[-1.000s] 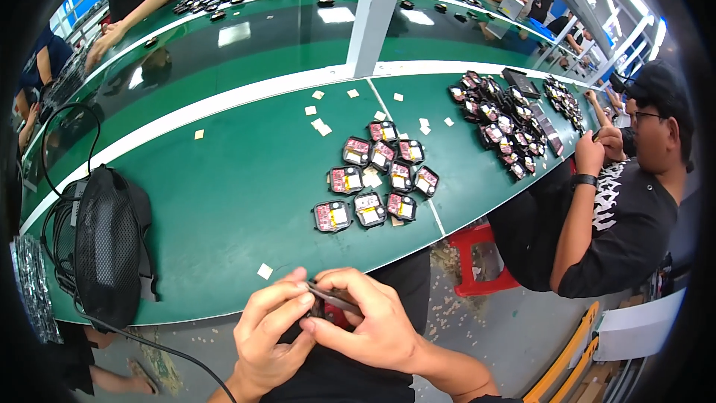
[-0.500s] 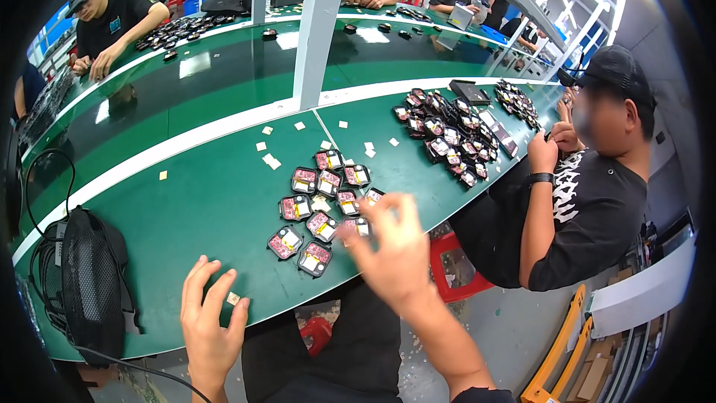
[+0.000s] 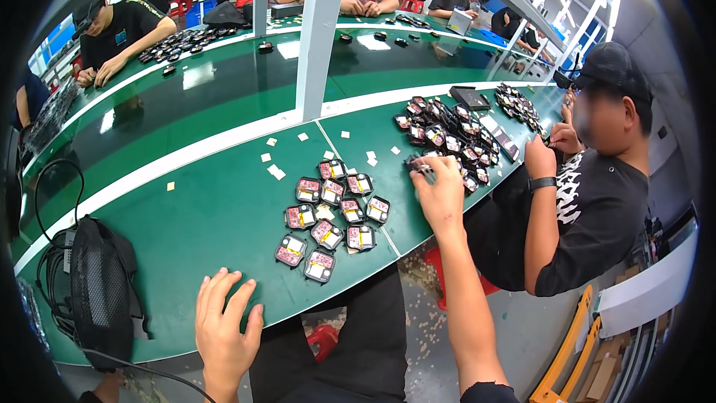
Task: Assembling small electronic modules by applying stickers or components and organizing them in trays on a factory assembly line.
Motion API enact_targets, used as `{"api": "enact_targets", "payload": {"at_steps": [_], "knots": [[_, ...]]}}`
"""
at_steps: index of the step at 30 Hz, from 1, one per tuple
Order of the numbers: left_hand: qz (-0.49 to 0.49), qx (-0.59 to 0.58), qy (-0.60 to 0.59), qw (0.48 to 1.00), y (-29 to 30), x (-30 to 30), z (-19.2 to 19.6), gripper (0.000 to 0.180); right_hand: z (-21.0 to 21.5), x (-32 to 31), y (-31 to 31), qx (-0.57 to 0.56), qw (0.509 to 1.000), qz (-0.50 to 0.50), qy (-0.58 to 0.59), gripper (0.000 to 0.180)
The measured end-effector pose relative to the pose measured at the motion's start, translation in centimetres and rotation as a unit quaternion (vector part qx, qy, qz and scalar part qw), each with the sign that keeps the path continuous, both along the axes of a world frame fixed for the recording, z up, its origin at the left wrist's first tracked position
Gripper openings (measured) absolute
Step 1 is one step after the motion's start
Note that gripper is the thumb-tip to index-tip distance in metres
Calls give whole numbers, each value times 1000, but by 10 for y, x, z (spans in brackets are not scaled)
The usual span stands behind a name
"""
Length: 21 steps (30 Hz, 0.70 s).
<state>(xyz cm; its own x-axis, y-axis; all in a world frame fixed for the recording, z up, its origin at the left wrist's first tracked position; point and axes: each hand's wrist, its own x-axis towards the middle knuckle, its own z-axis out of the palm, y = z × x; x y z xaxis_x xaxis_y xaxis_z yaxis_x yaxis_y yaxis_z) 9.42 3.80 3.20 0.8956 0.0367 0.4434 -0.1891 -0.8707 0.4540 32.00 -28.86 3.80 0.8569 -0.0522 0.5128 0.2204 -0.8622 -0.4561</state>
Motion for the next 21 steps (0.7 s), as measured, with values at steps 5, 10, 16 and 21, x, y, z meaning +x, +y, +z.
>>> {"api": "enact_targets", "payload": {"at_steps": [5, 10, 16, 21], "knots": [[3, -6, -12, 1000, -1, 2, -1, 34, -1, -21, 24, -1, 997, 63, -55, 22], [-1, 2, -23, 1000, -2, 2, 0, 34, 6, -35, 41, 2, 989, 122, -86, 26], [-23, -144, -101, 984, 3, -9, -8, 31, 23, -86, 71, -20, 967, 221, -130, 37], [-167, -621, 50, 764, -11, -27, -3, 54, 37, -131, 107, 66, 803, 576, -140, 29]]}}
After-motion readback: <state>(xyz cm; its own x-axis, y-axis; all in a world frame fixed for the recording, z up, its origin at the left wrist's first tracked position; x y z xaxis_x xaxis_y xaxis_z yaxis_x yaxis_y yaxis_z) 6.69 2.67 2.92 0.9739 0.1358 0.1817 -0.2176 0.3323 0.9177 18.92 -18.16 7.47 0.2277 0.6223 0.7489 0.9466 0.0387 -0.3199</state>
